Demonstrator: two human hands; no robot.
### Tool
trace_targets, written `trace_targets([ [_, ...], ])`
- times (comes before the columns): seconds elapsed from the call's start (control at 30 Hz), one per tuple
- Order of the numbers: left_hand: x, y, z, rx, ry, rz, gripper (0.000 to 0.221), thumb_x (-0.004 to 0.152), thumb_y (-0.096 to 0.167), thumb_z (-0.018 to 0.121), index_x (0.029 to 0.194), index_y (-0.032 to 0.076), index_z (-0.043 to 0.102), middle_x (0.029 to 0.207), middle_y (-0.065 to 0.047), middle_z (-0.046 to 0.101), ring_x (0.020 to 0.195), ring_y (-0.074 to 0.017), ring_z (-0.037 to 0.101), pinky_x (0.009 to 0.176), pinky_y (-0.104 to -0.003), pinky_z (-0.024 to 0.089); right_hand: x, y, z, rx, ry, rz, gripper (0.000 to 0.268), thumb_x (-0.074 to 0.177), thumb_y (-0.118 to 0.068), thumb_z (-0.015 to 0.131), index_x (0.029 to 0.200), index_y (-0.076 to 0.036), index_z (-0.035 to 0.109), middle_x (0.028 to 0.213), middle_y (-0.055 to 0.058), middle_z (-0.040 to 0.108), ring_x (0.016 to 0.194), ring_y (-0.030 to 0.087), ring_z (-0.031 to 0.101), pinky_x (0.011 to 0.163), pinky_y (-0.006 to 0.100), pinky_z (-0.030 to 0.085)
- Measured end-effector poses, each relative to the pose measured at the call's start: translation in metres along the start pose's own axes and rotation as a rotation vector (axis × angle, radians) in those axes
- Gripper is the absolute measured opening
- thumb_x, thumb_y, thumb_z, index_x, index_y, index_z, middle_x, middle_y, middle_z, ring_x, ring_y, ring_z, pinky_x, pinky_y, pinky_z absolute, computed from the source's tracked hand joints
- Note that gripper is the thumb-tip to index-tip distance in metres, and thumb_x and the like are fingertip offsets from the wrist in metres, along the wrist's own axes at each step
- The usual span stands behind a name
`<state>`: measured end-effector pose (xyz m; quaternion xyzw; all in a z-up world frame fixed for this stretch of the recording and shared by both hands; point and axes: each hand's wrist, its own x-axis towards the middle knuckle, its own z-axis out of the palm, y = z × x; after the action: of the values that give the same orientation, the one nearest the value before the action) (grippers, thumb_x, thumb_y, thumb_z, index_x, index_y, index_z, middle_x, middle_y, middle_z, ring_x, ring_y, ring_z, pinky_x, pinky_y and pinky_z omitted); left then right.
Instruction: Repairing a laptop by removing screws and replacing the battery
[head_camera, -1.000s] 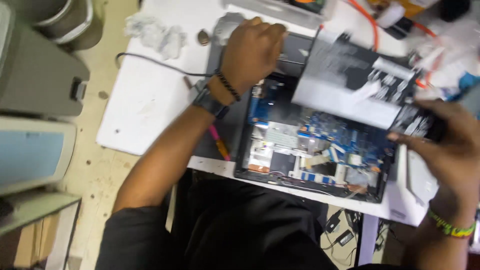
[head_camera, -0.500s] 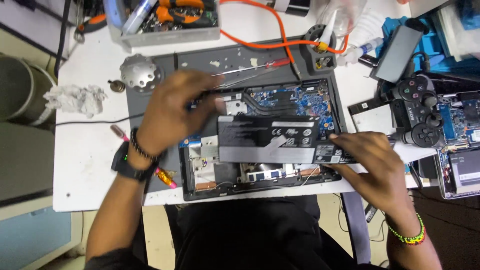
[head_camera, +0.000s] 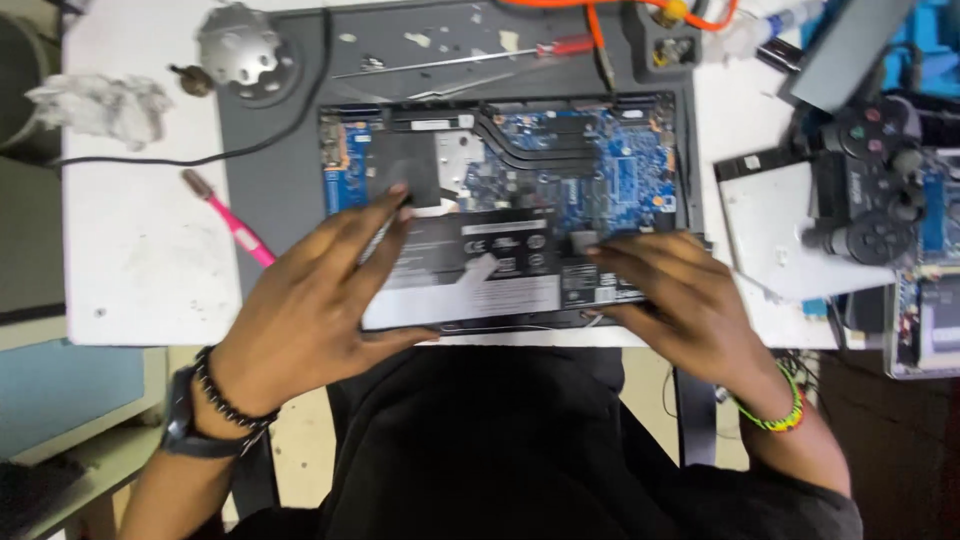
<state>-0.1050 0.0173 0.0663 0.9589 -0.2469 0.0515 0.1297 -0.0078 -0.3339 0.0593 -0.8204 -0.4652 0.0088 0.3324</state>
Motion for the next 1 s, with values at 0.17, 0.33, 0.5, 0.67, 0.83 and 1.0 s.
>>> trace_targets([
  [0.17,-0.012,-0.005,0.008,0.091,0.036,0.042,0.104,0.082,0.077,0.069,0.146,-0.003,0.05,0.151,-0.018,0.053,0.122,-0.0328,0.059,0.1,-0.048,0.057,-0.002,0.003,0.01,-0.001,-0.101,-0.036,0.041,0.097,-0.023,0.07,0.131,-0.001,0.064,0.134,0.014,0.068,0.117,0.031,0.063,0.103,0.044,0.048],
  [0.33,-0.004,-0.015,0.019,0.193,0.096,0.108,0.093,0.091,0.078,0.061,0.14,-0.001,0.06,0.144,-0.016,0.058,0.121,-0.0275,0.061,0.103,-0.043,0.058,0.0,0.005,0.009,-0.024,-0.093,-0.046,0.038,0.098,-0.019,0.07,0.129,0.001,0.063,0.131,0.015,0.068,0.118,0.032,0.065,0.103,0.045,0.051],
  [0.5,-0.004,-0.016,0.028,0.051,0.137,0.117,0.092,0.091,0.08,0.063,0.137,0.001,0.064,0.139,-0.015,0.062,0.12,-0.0275,0.065,0.102,-0.042,0.059,-0.01,0.004,-0.005,-0.156,-0.236,-0.03,0.041,0.097,-0.023,0.069,0.132,-0.002,0.064,0.134,0.012,0.068,0.116,0.031,0.066,0.104,0.043,0.049],
  [0.67,0.0,-0.012,0.024,-0.092,0.21,0.152,0.072,0.099,0.061,0.062,0.13,-0.004,0.064,0.134,-0.022,0.065,0.117,-0.035,0.068,0.097,-0.048,0.064,-0.02,0.002,-0.004,-0.175,-0.171,-0.038,0.046,0.092,-0.025,0.079,0.129,0.0,0.067,0.135,0.015,0.069,0.119,0.03,0.067,0.106,0.045,0.051],
  [0.83,-0.014,-0.01,0.013,0.099,0.274,0.128,0.057,0.103,0.058,0.062,0.124,0.004,0.066,0.131,-0.024,0.068,0.113,-0.032,0.069,0.093,-0.045,0.067,-0.067,-0.001,0.015,-0.292,0.08,-0.149,0.032,0.09,-0.018,0.087,0.11,-0.003,0.068,0.11,0.016,0.075,0.108,0.033,0.071,0.096,0.047,0.059],
  [1.0,-0.043,-0.007,0.01,0.139,0.293,0.116,0.056,0.097,0.064,0.079,0.102,0.01,0.063,0.129,-0.027,0.066,0.107,-0.0365,0.073,0.094,-0.046,0.068,-0.046,-0.021,0.048,-0.282,0.016,-0.216,0.021,0.092,-0.017,0.085,0.105,-0.006,0.073,0.111,0.009,0.074,0.097,0.029,0.073,0.087,0.038,0.055],
])
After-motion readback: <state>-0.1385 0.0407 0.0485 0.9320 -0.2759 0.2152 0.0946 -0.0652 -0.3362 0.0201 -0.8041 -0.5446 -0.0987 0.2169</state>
